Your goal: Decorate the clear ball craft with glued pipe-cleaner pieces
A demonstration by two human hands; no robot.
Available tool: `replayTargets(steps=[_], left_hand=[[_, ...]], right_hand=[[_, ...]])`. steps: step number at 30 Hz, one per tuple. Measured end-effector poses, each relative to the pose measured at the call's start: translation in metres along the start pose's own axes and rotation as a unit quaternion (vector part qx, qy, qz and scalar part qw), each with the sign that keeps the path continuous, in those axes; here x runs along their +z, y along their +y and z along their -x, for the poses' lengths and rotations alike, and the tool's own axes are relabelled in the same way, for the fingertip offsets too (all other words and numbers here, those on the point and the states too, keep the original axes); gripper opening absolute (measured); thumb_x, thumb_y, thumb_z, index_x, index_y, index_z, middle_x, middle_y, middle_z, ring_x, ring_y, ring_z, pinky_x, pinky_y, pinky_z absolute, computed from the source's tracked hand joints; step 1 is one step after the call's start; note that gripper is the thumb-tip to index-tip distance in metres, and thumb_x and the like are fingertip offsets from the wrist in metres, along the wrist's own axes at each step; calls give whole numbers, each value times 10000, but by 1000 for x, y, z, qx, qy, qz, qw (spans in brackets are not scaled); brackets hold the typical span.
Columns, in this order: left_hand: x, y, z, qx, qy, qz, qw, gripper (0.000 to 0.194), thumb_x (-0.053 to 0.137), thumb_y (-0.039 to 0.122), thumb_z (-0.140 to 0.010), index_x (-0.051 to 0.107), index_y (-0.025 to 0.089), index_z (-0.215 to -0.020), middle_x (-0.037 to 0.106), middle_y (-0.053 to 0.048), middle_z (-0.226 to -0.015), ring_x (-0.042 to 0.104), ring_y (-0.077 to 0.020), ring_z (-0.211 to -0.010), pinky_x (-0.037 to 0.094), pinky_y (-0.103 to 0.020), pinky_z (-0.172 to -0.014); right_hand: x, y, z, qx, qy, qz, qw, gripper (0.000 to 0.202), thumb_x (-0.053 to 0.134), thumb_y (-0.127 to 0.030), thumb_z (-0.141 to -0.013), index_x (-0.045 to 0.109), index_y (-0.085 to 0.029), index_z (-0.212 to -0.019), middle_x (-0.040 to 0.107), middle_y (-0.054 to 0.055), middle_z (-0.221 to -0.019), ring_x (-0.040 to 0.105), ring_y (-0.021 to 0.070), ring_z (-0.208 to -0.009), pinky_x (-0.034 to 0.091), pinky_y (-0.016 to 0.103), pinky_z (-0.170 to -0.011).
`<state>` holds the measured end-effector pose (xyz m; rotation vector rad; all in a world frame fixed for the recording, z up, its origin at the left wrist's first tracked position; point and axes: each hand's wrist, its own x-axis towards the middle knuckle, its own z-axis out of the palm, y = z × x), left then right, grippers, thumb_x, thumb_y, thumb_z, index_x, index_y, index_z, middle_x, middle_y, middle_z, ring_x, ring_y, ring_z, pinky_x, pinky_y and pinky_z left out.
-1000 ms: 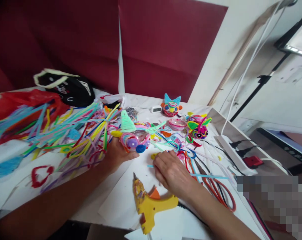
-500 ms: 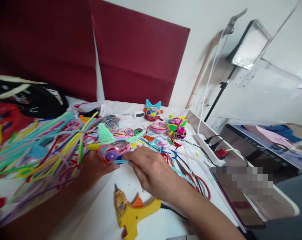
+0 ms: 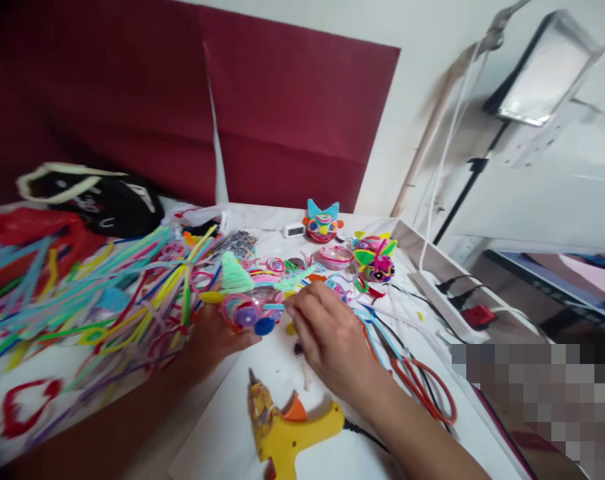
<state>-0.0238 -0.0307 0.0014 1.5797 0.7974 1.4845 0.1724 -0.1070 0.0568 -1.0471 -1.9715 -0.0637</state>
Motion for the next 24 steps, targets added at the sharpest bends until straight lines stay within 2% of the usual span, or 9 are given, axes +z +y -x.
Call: replayTargets(steps=[3, 8, 20, 24], left_hand=[[0, 1, 2, -6, -1, 2, 1000, 690, 918, 178, -359, 623, 249, -979, 675, -39, -941, 670, -319, -972, 587, -457, -830], [0, -1, 6, -72, -32, 71, 994, 925, 899, 128, -379, 500, 296, -1197, 631, -60, -1185, 671, -314, -1029, 601, -441, -837], [1, -5, 11, -65, -66, 107, 990, 962, 889, 121, -413, 449, 298, -1249, 523, -93, -1382, 584, -328, -1225, 537, -434, -990], [2, -7, 13, -75, -66, 108, 989, 967, 891, 118, -412, 452, 304, -1253, 519, -94, -1387, 577, -339, -1228, 530, -434, -996]], right_hand=[[3, 2, 2, -5, -5, 28, 1000, 171, 492, -97, -962, 583, -205, -1058, 589, 63, -941, 591, 156, -848, 500, 281, -745], [3, 1, 4, -32, 7, 40, 999, 216, 508, -72, -946, 566, -196, -1112, 599, 62, -952, 592, 148, -854, 493, 264, -743], [5, -2, 4, -62, 7, 99, 993, 227, 494, -68, -944, 568, -192, -1119, 613, 78, -1000, 599, 169, -895, 485, 278, -762], [5, -1, 5, -69, -2, 107, 992, 252, 484, -46, -944, 563, -179, -1143, 605, 87, -1024, 585, 169, -918, 481, 279, -775]])
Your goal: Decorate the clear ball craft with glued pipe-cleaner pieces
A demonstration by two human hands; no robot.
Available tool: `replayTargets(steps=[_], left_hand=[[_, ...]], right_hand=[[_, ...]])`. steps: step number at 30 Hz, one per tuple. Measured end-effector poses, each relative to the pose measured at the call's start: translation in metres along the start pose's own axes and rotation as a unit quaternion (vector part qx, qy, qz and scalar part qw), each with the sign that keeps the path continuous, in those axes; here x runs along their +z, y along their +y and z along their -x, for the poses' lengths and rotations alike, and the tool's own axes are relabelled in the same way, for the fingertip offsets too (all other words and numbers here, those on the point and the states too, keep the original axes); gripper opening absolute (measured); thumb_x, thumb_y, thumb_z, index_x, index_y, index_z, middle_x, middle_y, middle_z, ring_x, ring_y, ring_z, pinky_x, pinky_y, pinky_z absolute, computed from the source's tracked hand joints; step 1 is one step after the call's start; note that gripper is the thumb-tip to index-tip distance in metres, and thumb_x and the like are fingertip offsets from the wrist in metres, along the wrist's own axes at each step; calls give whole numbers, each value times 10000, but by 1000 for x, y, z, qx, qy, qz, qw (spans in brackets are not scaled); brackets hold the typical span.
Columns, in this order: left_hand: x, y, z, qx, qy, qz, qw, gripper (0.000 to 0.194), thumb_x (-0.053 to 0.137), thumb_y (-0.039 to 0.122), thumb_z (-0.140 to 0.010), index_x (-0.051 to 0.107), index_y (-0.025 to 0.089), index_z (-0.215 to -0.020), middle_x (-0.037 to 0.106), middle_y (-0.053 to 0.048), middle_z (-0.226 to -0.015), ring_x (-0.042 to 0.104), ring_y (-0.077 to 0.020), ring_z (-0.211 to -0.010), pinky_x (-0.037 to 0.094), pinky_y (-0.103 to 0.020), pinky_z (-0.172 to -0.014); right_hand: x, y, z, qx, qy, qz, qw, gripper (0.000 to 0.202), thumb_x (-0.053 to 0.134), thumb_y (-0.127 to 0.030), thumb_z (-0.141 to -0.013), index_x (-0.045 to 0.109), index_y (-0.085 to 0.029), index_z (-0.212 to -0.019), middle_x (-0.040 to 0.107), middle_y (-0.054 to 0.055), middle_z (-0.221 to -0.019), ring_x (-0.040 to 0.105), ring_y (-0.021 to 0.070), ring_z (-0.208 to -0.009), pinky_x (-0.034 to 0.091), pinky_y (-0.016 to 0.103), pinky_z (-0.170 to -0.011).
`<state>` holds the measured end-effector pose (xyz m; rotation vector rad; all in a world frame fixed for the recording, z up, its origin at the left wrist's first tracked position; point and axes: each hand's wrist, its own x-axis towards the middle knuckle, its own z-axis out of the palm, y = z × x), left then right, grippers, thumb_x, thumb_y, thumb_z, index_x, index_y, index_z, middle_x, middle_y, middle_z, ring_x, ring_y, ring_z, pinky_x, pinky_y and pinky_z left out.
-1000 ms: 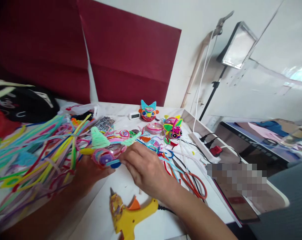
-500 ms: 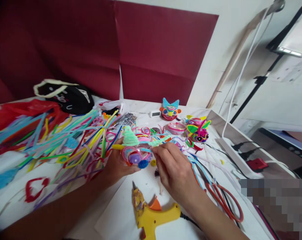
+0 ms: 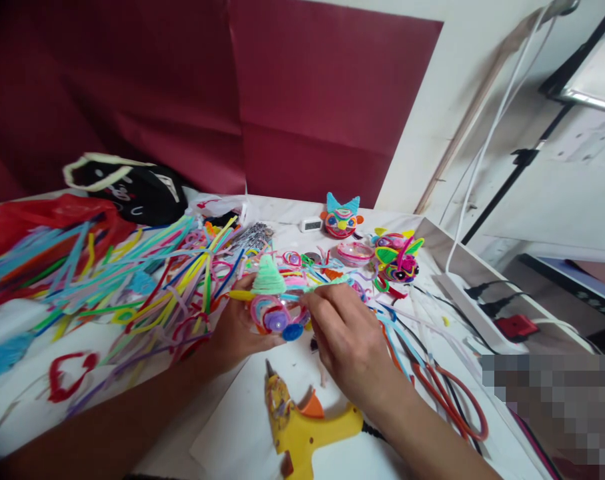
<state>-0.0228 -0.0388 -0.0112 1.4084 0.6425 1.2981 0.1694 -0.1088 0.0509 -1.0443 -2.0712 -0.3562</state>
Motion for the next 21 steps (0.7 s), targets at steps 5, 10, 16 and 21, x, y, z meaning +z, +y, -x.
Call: replayTargets(steps=[5, 10, 16, 21], left_hand=[[1, -1, 0, -11, -4, 13, 1000, 973, 904, 141, -399, 460, 313, -1248, 511, -99, -1396, 564, -344, -1241, 513, -466, -1019], [1, -2, 0, -11, -1, 10, 1000, 988, 896, 121, -391, 452, 315, -1252, 521, -90, -1376, 580, -332, -1216, 509, -451, -1019], [2, -2, 0, -12, -4, 4, 1000, 984, 898, 148, -407, 424, 280, -1259, 502, -102, -1378, 577, -316, -1214, 504, -444, -1015], [2, 0, 0, -19, -12, 3, 1000, 979, 898, 164, -421, 415, 263, -1267, 518, -94, -1340, 605, -284, -1160, 519, -420, -983]], right_hand=[[3, 2, 2, -13, -2, 8, 1000, 268, 481, -49, -947, 556, -169, -1174, 594, 97, -1035, 569, 176, -917, 481, 294, -767], [5, 1, 4, -17, -10, 15, 1000, 265, 495, -67, -956, 556, -151, -1200, 591, 108, -1038, 562, 180, -920, 480, 303, -774], [5, 2, 4, -31, -8, 23, 999, 272, 511, -37, -942, 577, -121, -1192, 589, 110, -1031, 554, 179, -924, 470, 302, -774], [7, 2, 3, -44, 8, 29, 999, 255, 530, -37, -932, 598, -87, -1173, 589, 113, -1010, 551, 179, -908, 466, 298, -760]])
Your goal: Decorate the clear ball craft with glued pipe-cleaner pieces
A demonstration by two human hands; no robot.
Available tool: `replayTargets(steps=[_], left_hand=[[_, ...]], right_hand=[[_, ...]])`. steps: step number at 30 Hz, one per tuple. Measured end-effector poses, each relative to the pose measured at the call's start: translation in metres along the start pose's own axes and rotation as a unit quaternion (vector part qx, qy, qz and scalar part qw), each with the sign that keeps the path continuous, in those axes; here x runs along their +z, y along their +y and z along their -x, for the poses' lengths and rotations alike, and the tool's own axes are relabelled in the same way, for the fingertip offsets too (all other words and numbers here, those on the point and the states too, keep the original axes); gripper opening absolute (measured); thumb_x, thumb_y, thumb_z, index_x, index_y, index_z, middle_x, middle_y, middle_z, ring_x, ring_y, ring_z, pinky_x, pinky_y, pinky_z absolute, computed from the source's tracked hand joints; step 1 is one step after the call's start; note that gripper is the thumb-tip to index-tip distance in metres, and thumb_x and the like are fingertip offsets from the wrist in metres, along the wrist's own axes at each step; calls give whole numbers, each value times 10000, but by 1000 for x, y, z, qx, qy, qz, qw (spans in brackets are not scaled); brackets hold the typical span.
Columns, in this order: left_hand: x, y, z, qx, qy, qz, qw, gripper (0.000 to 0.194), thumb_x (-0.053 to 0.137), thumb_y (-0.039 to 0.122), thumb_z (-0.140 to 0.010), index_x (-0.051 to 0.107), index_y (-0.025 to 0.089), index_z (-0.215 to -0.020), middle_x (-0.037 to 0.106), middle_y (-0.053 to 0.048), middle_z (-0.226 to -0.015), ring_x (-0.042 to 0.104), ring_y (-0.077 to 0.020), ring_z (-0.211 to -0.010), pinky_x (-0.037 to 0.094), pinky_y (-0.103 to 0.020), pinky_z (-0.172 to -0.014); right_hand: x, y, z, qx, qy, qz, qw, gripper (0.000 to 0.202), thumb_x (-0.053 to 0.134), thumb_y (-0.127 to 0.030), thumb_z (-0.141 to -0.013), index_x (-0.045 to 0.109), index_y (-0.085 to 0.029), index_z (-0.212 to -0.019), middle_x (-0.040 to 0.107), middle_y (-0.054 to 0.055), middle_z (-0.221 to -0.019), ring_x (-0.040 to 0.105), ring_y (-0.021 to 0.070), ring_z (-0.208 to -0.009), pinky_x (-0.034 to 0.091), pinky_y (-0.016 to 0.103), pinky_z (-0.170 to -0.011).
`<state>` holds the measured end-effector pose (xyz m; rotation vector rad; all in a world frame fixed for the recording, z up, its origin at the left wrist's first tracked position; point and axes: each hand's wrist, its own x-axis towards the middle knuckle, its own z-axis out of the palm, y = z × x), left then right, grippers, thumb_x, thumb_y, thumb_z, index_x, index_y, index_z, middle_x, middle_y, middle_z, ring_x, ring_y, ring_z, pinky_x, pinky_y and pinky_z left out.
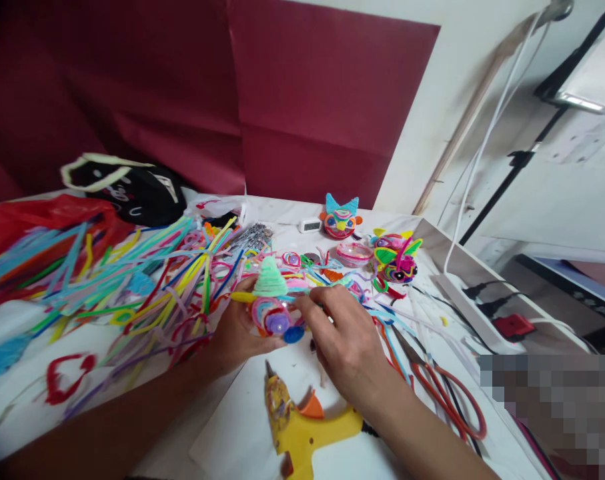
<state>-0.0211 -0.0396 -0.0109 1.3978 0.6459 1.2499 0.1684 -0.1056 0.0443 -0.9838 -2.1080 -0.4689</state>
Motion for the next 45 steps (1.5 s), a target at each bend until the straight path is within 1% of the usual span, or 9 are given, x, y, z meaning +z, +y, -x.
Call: replayTargets(steps=[7, 14, 20, 24, 30, 35, 38, 41, 45], left_hand=[[1, 1, 1, 2, -13, 20, 1000, 966, 895, 153, -435, 413, 255, -1266, 505, -103, -1358, 591, -284, -1170, 512, -400, -974], [3, 3, 2, -4, -10, 18, 1000, 970, 906, 183, -430, 407, 246, -1259, 498, -112, -1356, 576, -298, -1189, 494, -426, -1003], [4, 6, 3, -8, -15, 31, 999, 961, 907, 172, -439, 414, 239, -1261, 484, -125, -1375, 567, -311, -1201, 482, -458, -1019], [4, 6, 3, -9, -10, 23, 1000, 974, 912, 163, -422, 427, 238, -1264, 509, -125, -1345, 581, -315, -1174, 499, -465, -996], [4, 6, 3, -15, -15, 29, 999, 950, 901, 158, -440, 425, 253, -1257, 509, -107, -1347, 605, -291, -1146, 507, -460, -997], [3, 3, 3, -12, -16, 32, 999, 953, 903, 146, -436, 428, 262, -1254, 530, -83, -1324, 608, -277, -1148, 512, -432, -992], [2, 3, 3, -14, -17, 28, 999, 953, 903, 149, -436, 429, 267, -1254, 517, -83, -1338, 606, -276, -1151, 517, -428, -985], [2, 3, 3, -14, -22, 32, 999, 956, 907, 153, -438, 423, 265, -1255, 509, -83, -1351, 601, -273, -1154, 514, -421, -990], [2, 2, 4, -9, -26, 40, 999, 962, 907, 153, -441, 418, 264, -1262, 509, -87, -1354, 594, -273, -1160, 507, -422, -993]], right_hand=[[2, 1, 1, 7, 1, -8, 1000, 315, 495, 56, -882, 608, -76, -1144, 569, 114, -1037, 553, 176, -930, 474, 288, -779], [4, 2, 2, 6, 1, 2, 1000, 326, 474, 40, -900, 590, -95, -1173, 557, 120, -1063, 549, 180, -944, 488, 291, -768], [4, 2, 1, -1, -5, 1, 1000, 254, 488, -19, -933, 599, -92, -1150, 557, 121, -1058, 545, 179, -947, 492, 294, -781], [4, 1, 1, -1, -11, 7, 1000, 236, 497, -41, -942, 606, -89, -1146, 557, 120, -1057, 536, 180, -951, 485, 299, -795], [3, -1, 0, -19, 0, 28, 999, 238, 503, -43, -942, 609, -63, -1154, 565, 134, -1050, 526, 180, -923, 477, 292, -762], [2, -3, -3, -23, 6, 9, 1000, 236, 499, -18, -929, 613, -54, -1131, 572, 147, -1039, 524, 192, -912, 479, 310, -740], [2, -4, -4, -24, 13, 0, 1000, 235, 508, -8, -918, 618, -51, -1120, 576, 147, -1016, 522, 188, -887, 478, 311, -721], [2, -4, -3, -25, 23, -9, 999, 255, 512, 11, -904, 612, -60, -1127, 587, 145, -995, 527, 190, -877, 482, 319, -716], [3, -3, -2, -15, 32, -30, 999, 323, 505, 35, -888, 586, -106, -1167, 624, 138, -993, 566, 204, -897, 502, 340, -737]])
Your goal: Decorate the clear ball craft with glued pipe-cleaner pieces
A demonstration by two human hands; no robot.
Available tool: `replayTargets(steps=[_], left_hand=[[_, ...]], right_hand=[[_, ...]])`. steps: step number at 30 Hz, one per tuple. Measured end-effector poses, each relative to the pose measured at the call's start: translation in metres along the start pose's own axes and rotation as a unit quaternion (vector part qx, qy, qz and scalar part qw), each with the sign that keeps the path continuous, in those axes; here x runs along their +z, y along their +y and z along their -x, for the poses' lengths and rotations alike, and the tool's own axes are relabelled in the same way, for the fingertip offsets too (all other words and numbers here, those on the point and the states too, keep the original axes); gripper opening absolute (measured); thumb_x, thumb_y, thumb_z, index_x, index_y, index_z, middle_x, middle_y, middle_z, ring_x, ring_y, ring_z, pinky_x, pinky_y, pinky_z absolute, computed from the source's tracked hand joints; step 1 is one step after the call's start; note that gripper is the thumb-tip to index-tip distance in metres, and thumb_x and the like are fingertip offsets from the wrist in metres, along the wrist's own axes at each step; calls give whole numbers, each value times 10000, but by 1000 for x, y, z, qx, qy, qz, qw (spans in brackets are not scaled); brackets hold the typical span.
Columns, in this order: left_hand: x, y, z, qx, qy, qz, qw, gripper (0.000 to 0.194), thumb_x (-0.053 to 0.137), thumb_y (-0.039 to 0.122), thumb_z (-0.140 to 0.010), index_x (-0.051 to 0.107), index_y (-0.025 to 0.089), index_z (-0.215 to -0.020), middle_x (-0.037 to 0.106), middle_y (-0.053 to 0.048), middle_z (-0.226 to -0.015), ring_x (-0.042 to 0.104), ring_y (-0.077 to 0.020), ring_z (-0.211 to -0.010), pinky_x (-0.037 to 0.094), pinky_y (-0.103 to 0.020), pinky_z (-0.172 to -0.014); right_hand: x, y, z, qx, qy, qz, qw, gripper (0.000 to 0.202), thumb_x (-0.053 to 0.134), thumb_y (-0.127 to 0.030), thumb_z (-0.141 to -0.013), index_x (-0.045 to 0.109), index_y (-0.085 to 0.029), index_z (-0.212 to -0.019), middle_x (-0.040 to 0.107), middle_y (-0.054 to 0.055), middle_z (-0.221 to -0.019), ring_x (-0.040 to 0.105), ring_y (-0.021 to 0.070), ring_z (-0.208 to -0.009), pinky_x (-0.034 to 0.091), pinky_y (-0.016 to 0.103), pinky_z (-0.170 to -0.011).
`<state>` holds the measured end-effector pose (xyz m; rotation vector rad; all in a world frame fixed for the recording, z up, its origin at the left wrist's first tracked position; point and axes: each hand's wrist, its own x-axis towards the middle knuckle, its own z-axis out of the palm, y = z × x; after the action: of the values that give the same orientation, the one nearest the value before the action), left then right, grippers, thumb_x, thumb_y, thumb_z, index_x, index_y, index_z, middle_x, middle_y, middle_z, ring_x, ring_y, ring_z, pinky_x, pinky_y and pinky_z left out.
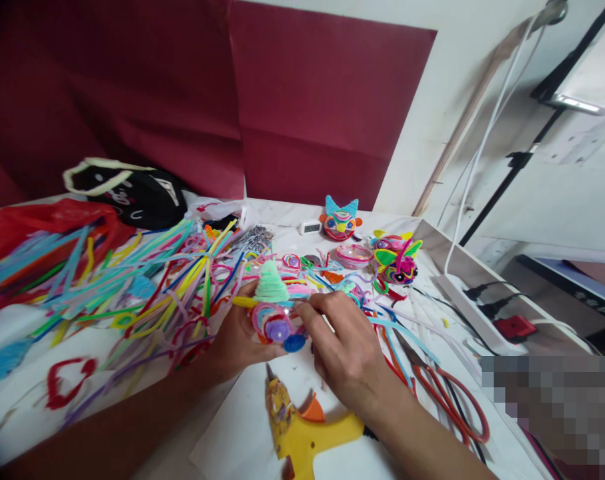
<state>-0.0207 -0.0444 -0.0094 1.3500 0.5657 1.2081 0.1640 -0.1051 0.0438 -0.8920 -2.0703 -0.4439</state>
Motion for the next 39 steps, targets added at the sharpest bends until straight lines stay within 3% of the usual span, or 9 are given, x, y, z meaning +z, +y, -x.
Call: replayTargets(steps=[7, 24, 30, 39], left_hand=[[0, -1, 0, -2, 11, 0, 1000, 993, 926, 168, -417, 440, 247, -1279, 492, -126, -1393, 580, -312, -1193, 509, -433, -988], [1, 3, 1, 8, -9, 28, 1000, 1007, 918, 151, -432, 391, 288, -1280, 452, -94, -1417, 526, -305, -1269, 474, -395, -1035], [0, 3, 2, -18, -28, 39, 999, 1072, 916, 186, -473, 348, 298, -1375, 523, -96, -1351, 583, -302, -1204, 500, -415, -994], [-1, 4, 2, -34, -50, 66, 996, 1143, 919, 169, -481, 301, 298, -1434, 564, -114, -1313, 615, -313, -1163, 487, -489, -1005]], right_hand=[[-2, -1, 1, -5, 29, 6, 1000, 329, 507, 49, -872, 585, -118, -1144, 681, 123, -961, 613, 207, -889, 504, 358, -754], [-2, 0, 5, -1, -2, -25, 1000, 312, 520, 15, -901, 595, -112, -1176, 634, 145, -1065, 578, 219, -971, 508, 374, -800], [0, 0, 5, -2, 18, 0, 1000, 362, 524, 22, -892, 587, -143, -1208, 608, 129, -1066, 574, 207, -943, 510, 342, -757], [-2, -1, 2, -18, 6, 24, 1000, 306, 521, 12, -901, 581, -99, -1180, 602, 144, -1048, 551, 214, -927, 488, 354, -742]])
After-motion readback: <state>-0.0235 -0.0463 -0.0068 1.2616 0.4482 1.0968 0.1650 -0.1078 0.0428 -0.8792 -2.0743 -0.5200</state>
